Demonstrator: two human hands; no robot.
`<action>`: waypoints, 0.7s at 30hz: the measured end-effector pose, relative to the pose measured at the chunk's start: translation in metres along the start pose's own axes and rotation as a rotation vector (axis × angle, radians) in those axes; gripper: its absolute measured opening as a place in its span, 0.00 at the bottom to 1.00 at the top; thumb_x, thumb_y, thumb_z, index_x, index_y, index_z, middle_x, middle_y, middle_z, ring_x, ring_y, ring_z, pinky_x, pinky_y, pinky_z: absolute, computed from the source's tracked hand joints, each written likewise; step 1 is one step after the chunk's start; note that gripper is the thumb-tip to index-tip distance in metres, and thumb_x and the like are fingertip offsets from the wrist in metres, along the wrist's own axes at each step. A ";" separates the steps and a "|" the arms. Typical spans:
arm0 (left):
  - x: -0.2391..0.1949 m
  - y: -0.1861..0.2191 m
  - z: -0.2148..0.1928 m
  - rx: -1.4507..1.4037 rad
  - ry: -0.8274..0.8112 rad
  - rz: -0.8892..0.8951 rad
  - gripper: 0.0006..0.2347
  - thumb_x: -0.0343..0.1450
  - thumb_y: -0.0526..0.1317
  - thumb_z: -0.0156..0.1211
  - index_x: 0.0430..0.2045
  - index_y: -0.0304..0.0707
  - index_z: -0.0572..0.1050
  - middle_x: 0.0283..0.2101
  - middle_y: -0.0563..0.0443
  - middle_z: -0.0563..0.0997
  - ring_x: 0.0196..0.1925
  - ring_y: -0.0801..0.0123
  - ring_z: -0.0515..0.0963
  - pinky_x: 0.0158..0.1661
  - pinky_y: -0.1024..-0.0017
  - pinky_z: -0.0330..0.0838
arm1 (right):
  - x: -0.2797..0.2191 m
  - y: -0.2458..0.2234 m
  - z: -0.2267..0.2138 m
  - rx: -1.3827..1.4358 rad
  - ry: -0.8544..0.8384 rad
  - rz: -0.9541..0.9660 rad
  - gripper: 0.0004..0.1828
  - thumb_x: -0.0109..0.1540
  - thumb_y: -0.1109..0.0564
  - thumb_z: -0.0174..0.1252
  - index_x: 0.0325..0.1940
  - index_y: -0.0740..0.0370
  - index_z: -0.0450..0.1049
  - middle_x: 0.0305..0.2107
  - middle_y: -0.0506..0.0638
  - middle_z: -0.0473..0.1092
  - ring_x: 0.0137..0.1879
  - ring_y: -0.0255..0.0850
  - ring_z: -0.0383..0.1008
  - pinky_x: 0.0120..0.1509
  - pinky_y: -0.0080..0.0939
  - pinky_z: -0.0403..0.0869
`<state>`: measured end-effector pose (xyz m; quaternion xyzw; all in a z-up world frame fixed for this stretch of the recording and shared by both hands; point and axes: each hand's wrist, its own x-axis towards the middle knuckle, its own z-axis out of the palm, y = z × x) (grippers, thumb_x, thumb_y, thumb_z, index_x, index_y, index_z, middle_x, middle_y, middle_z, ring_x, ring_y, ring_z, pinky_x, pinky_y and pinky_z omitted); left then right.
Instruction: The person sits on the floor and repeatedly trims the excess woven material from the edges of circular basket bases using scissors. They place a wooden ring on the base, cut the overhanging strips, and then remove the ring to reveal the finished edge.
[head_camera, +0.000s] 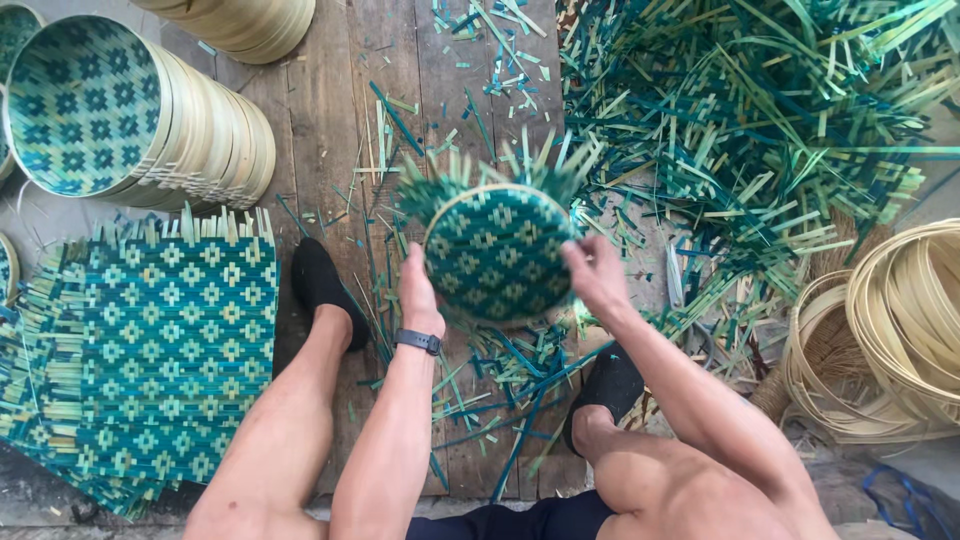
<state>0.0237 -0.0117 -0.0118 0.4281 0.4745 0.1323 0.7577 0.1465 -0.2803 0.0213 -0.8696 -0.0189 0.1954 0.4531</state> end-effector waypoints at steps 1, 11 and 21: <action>-0.004 0.008 0.005 -0.237 -0.028 0.023 0.19 0.75 0.54 0.54 0.49 0.38 0.75 0.49 0.51 0.81 0.51 0.66 0.78 0.52 0.65 0.70 | -0.001 0.000 -0.012 0.040 0.070 -0.116 0.25 0.70 0.40 0.53 0.53 0.67 0.70 0.43 0.58 0.74 0.49 0.47 0.75 0.56 0.48 0.73; 0.010 -0.019 -0.025 -0.127 -0.130 -0.230 0.11 0.68 0.43 0.69 0.38 0.42 0.75 0.36 0.56 0.78 0.36 0.70 0.76 0.34 0.70 0.69 | 0.022 0.081 -0.041 0.772 -0.231 0.368 0.25 0.68 0.42 0.54 0.58 0.64 0.70 0.39 0.56 0.61 0.42 0.48 0.60 0.47 0.45 0.67; 0.032 0.008 0.052 1.165 -0.164 0.900 0.22 0.63 0.41 0.73 0.50 0.38 0.76 0.55 0.39 0.78 0.61 0.46 0.75 0.64 0.55 0.64 | 0.039 0.089 -0.046 0.679 -0.283 0.338 0.37 0.68 0.33 0.40 0.61 0.68 0.71 0.53 0.59 0.75 0.55 0.49 0.78 0.58 0.50 0.76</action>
